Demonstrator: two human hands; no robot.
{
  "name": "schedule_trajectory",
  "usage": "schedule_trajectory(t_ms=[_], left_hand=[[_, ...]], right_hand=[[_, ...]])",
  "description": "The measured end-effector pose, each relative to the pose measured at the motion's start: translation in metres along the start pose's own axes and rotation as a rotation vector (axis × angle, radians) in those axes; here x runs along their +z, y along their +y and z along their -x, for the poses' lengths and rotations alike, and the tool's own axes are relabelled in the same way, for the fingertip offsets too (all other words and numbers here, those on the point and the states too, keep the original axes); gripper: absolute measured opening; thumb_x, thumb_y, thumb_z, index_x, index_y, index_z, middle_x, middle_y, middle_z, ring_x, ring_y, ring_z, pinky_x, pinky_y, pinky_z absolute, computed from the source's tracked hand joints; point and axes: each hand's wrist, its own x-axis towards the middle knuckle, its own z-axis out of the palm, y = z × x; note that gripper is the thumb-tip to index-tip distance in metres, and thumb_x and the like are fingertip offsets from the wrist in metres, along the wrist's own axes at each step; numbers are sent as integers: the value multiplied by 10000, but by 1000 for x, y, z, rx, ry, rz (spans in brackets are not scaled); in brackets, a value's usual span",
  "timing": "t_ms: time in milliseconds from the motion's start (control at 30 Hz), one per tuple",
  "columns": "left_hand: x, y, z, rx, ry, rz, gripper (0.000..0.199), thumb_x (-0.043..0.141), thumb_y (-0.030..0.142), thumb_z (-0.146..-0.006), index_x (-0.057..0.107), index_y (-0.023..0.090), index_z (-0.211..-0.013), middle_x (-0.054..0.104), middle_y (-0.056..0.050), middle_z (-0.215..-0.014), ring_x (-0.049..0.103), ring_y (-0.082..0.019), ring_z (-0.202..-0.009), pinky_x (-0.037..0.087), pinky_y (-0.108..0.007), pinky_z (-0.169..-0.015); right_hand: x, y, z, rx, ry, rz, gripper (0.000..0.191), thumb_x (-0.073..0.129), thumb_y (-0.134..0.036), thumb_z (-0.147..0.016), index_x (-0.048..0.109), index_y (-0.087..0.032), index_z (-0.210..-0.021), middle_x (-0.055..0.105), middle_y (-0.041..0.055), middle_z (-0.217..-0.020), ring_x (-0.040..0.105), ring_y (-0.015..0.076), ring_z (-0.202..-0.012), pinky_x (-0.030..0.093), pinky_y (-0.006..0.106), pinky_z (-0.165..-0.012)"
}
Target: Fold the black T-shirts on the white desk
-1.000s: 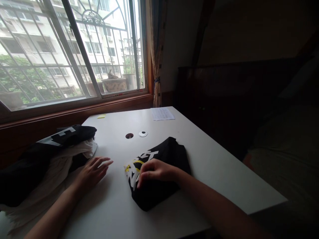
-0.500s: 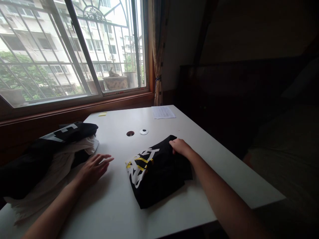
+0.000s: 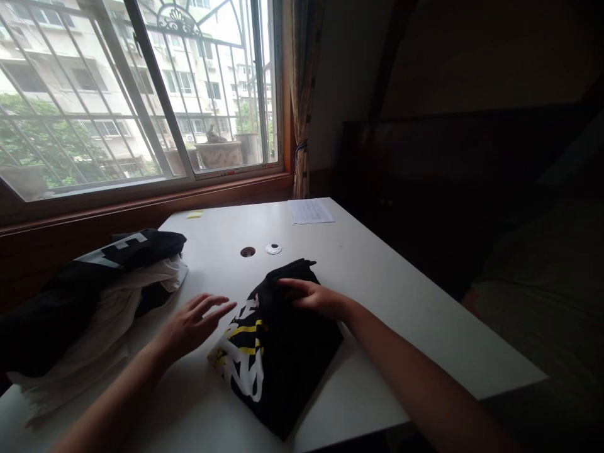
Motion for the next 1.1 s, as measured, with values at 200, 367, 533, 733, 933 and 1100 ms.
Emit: schedule_trajectory(t_ms=[200,367,533,733,933,1100], left_hand=[[0,55,-58,224,-94,84,558,563,100,-969,490,343,-1466,623,-82,-1262,612,-219,-977,550,-380,-830],[13,69,-67,178,-115,137,213,568,158,-976,672,239,-1144,656,-68,-1025,613,-220,-903,532,-353,-778],[14,50,-46,12,-14,91,117,523,145,-959,627,185,-992,645,-51,-890,586,-173,-718,476,-289,-632],[-4,6,-19,-339,363,-63,280,521,28,-807,596,206,-1009,635,-15,-906,604,-129,-668,460,-234,-596],[-29,-46,18,-719,587,-141,201,583,103,-777,619,175,-960,599,-22,-923,607,-154,-767,488,-266,-677],[-36,-63,35,-874,548,-70,160,621,288,-862,614,178,-979,592,-4,-930,598,-152,-790,509,-302,-729]], right_hand=[[7,9,-10,-93,27,-55,626,758,-244,-844,560,-280,-1437,585,83,-1445,538,259,-1341,395,459,-1153],[3,11,-8,-11,4,-48,717,792,-281,-836,490,-337,-1483,612,82,-1378,676,211,-1077,574,324,-842],[4,8,-9,-13,36,-19,852,825,-267,-794,407,-325,-1534,668,53,-1152,679,180,-936,560,262,-726],[-4,-2,-8,-198,210,-90,591,734,-223,-799,600,-273,-1372,680,50,-1129,656,180,-916,552,288,-750],[-16,-12,-3,-407,555,-213,360,602,-189,-728,698,-221,-1073,710,38,-966,649,203,-839,533,324,-711],[-18,-21,3,-515,787,-107,184,541,-224,-683,625,-240,-846,613,-5,-775,565,179,-700,464,301,-621]])
